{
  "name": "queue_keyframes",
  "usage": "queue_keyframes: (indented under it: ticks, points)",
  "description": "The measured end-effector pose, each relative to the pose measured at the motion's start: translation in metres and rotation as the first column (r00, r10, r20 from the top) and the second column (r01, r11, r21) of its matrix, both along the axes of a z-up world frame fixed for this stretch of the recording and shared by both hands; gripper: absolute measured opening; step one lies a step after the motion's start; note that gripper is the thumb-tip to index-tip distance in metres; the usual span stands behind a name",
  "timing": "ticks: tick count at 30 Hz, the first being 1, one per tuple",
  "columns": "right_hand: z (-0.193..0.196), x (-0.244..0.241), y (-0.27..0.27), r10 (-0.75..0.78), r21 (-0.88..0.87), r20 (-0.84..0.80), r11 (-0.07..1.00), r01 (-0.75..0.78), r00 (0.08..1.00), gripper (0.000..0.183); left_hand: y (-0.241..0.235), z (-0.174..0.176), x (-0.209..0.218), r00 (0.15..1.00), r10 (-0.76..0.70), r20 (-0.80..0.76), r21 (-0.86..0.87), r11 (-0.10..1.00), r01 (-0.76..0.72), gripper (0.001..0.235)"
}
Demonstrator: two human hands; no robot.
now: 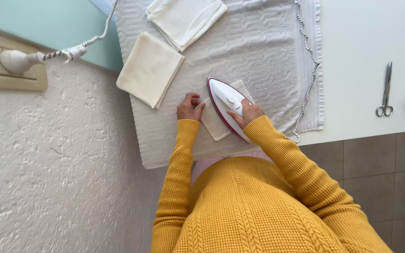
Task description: The person irons several small, folded white fabric pieces on a white towel using a white and red iron. They handle the fabric pieces one at a time, smoothing them with the iron and stacking them on the table.
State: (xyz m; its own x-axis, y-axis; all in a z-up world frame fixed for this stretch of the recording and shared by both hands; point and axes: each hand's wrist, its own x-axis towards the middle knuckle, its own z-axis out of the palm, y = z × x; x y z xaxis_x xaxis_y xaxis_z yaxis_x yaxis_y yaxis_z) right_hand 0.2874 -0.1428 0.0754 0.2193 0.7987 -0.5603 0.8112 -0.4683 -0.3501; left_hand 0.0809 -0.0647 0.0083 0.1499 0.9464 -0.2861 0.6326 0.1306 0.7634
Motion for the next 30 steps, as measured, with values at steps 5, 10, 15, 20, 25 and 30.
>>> queue_keyframes:
  ticks: [5, 10, 15, 20, 25, 30]
  points:
    - [0.015, -0.021, 0.001, 0.059, 0.017, -0.008, 0.998, -0.058, 0.998, 0.062, -0.022, -0.038, -0.013, 0.995, -0.015, 0.101, 0.246, 0.969, -0.011, 0.034]
    - [0.025, -0.041, 0.004, 0.061, -0.079, -0.037, 0.995, -0.064, 0.997, 0.063, -0.053, -0.004, -0.031, 0.986, -0.004, 0.165, 0.455, 0.888, -0.072, 0.043]
    - [-0.012, -0.048, -0.011, 0.135, 0.155, 0.053, 0.978, -0.141, 0.990, 0.063, -0.074, -0.018, -0.043, 0.986, 0.095, -0.136, 0.597, 0.802, 0.005, 0.037]
    - [0.003, -0.054, -0.008, 0.124, 0.056, 0.028, 0.991, -0.125, 0.992, 0.065, -0.081, -0.029, -0.053, 0.991, 0.060, -0.122, 0.587, 0.810, 0.023, 0.035]
    - [-0.015, -0.024, -0.018, 0.057, 0.010, 0.072, 0.998, -0.058, 0.996, 0.067, -0.071, -0.028, -0.050, 0.985, 0.091, -0.147, 0.612, 0.791, 0.018, 0.034]
    - [-0.020, -0.008, -0.024, -0.059, 0.026, 0.115, 0.998, 0.056, 0.992, 0.069, -0.033, -0.008, -0.031, 0.988, 0.048, -0.146, 0.598, 0.800, 0.050, 0.018]
